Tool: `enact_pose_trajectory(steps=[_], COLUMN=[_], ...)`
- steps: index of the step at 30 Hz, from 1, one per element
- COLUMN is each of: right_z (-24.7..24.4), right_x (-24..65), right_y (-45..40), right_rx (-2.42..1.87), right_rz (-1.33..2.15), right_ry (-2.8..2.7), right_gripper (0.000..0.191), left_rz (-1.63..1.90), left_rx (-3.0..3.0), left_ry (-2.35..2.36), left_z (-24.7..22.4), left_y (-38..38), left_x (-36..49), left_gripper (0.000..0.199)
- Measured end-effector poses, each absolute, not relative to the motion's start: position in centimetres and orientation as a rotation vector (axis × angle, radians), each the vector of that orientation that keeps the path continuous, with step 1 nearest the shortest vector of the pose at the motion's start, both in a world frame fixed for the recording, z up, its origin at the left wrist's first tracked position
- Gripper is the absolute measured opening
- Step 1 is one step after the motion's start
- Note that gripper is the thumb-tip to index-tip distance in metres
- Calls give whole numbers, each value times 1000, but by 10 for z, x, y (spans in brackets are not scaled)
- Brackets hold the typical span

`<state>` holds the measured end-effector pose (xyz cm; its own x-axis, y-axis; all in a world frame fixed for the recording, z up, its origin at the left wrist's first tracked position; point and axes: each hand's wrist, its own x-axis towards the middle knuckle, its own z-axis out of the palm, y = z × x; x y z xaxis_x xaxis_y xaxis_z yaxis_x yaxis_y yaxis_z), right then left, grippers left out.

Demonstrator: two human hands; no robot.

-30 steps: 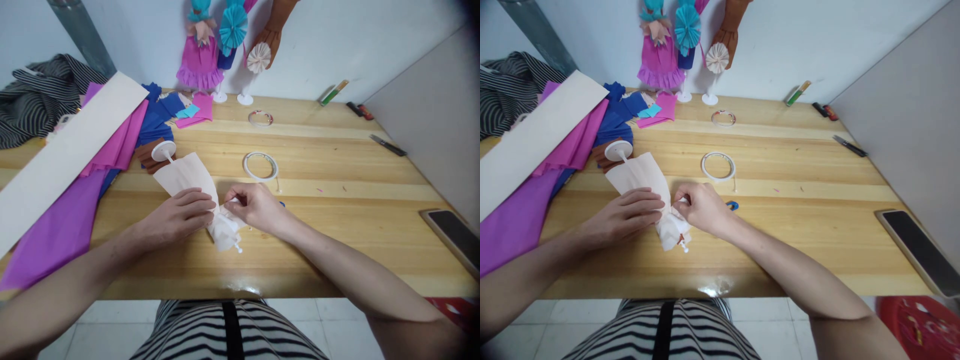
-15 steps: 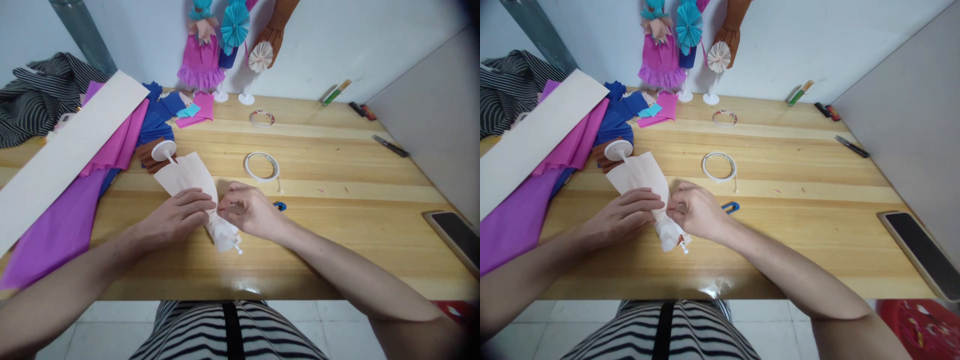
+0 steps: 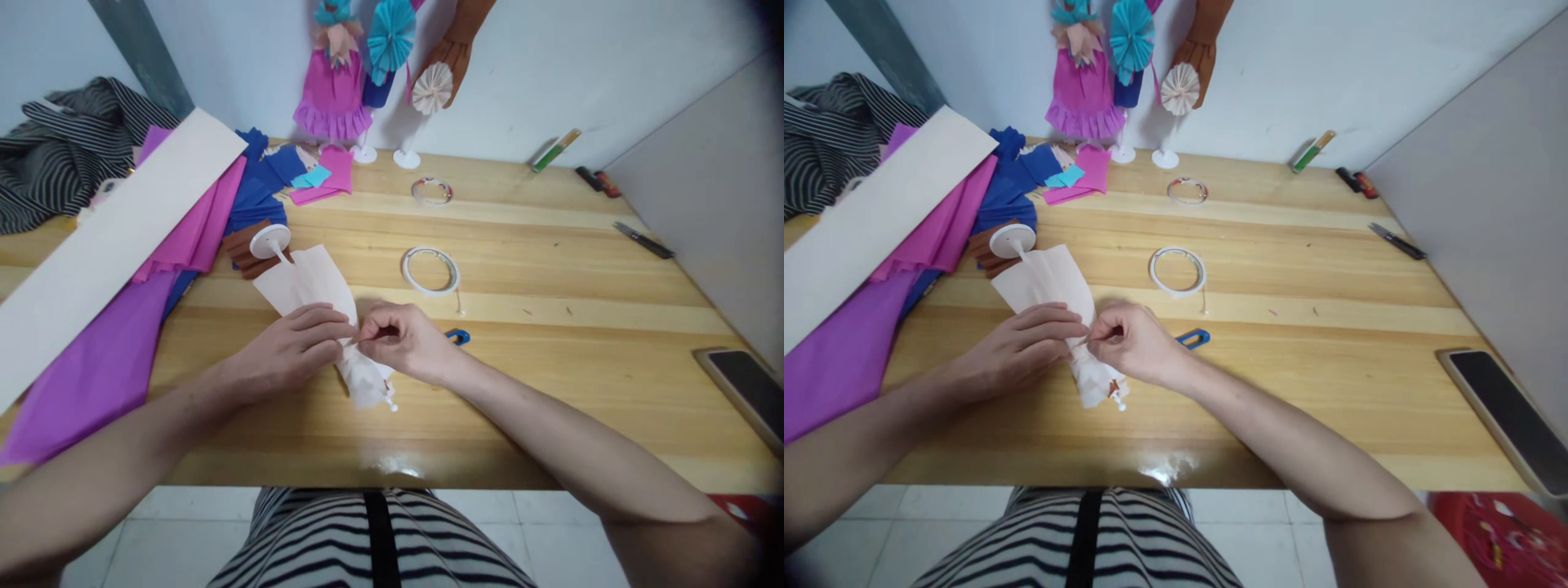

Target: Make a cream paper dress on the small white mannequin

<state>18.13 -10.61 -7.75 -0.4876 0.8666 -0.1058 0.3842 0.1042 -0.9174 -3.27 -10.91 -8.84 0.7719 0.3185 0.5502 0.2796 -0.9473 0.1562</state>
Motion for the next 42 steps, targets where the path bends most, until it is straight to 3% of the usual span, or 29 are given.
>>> enact_pose_trajectory(steps=[6, 18, 26, 31, 37, 42], right_z=[-78, -81, -65, -53, -59, -60], right_x=[184, 180, 191, 187, 183, 188], right_y=[-104, -103, -105, -112, -114, -110], right_rx=[-1166, -1167, -1269, -1384, -1397, -1363], right_rz=[1194, 1411, 1003, 1093, 1341, 1451], right_ry=[-2048, -1915, -2233, -2319, -2166, -2058], right_gripper=[5, 13, 31, 38, 26, 28], left_rz=[899, 907, 872, 871, 894, 878], left_rx=[2896, 2881, 2895, 2910, 2911, 2909], left_ry=[517, 507, 504, 498, 483, 494], left_z=[-90, -90, -89, -87, -88, -89], left_y=[-109, -108, -109, -108, -107, -108], left_x=[-34, -32, -33, -33, -33, -33], left_gripper=[10, 8, 7, 12, 10, 8])
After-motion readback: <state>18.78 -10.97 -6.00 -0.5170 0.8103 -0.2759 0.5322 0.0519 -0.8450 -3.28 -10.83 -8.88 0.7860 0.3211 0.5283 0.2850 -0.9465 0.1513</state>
